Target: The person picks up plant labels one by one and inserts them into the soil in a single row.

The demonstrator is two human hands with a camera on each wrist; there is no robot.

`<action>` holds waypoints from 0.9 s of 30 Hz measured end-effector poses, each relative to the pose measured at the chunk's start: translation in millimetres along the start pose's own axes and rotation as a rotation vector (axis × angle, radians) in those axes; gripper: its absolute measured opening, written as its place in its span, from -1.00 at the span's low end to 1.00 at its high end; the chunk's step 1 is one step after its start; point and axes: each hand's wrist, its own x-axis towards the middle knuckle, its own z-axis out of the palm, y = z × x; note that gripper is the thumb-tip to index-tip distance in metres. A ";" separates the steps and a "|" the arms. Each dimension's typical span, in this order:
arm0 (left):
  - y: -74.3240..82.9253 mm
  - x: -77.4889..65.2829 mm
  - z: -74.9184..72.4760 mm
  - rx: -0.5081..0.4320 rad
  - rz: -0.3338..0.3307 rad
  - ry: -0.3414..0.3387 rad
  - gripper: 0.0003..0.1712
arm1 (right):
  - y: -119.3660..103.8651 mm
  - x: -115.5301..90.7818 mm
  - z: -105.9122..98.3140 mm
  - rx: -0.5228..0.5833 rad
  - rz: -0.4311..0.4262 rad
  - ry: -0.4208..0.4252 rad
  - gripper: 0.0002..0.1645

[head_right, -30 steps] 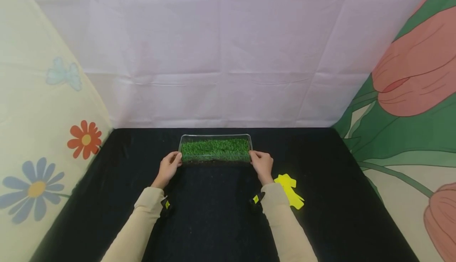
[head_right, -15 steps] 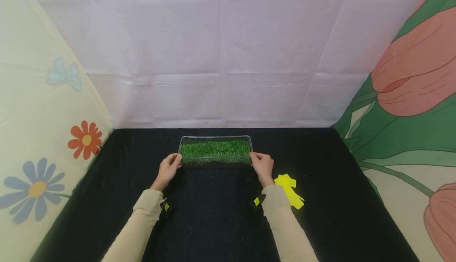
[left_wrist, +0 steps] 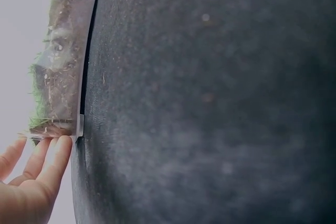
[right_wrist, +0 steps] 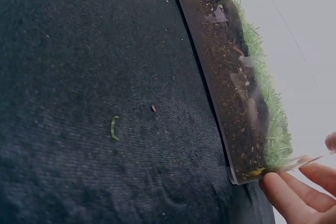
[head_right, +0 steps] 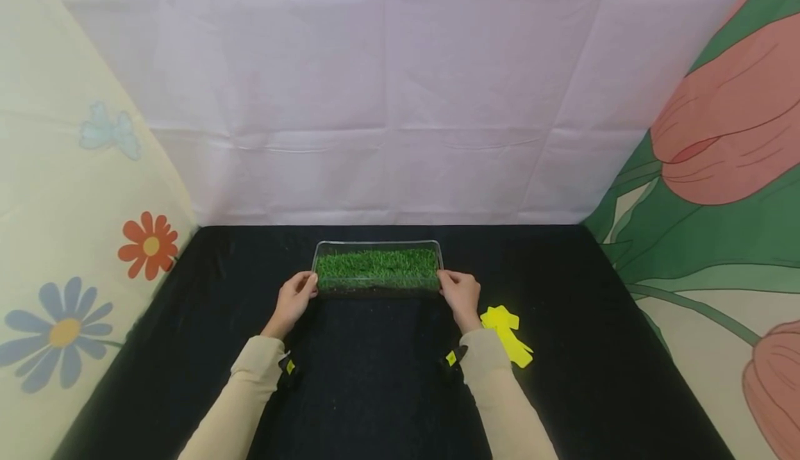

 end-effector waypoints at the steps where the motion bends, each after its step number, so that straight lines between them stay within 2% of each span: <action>1: -0.2 -0.4 0.1 -0.002 0.002 0.002 -0.60 | 0.6 -0.4 0.2 0.002 0.005 0.005 -0.61; 9: -1.2 -3.0 0.7 -0.021 -0.011 0.009 -0.62 | 8.8 -0.5 1.3 0.007 -0.026 0.019 -0.50; 17: -2.9 -7.0 -0.9 -0.001 -0.015 -0.004 -0.60 | 0.9 -8.6 -0.9 0.001 0.036 -0.012 -0.57; 27: -2.4 -10.8 -2.2 -0.006 -0.011 -0.006 -0.60 | 2.0 -10.3 -3.4 0.015 0.051 -0.029 -0.58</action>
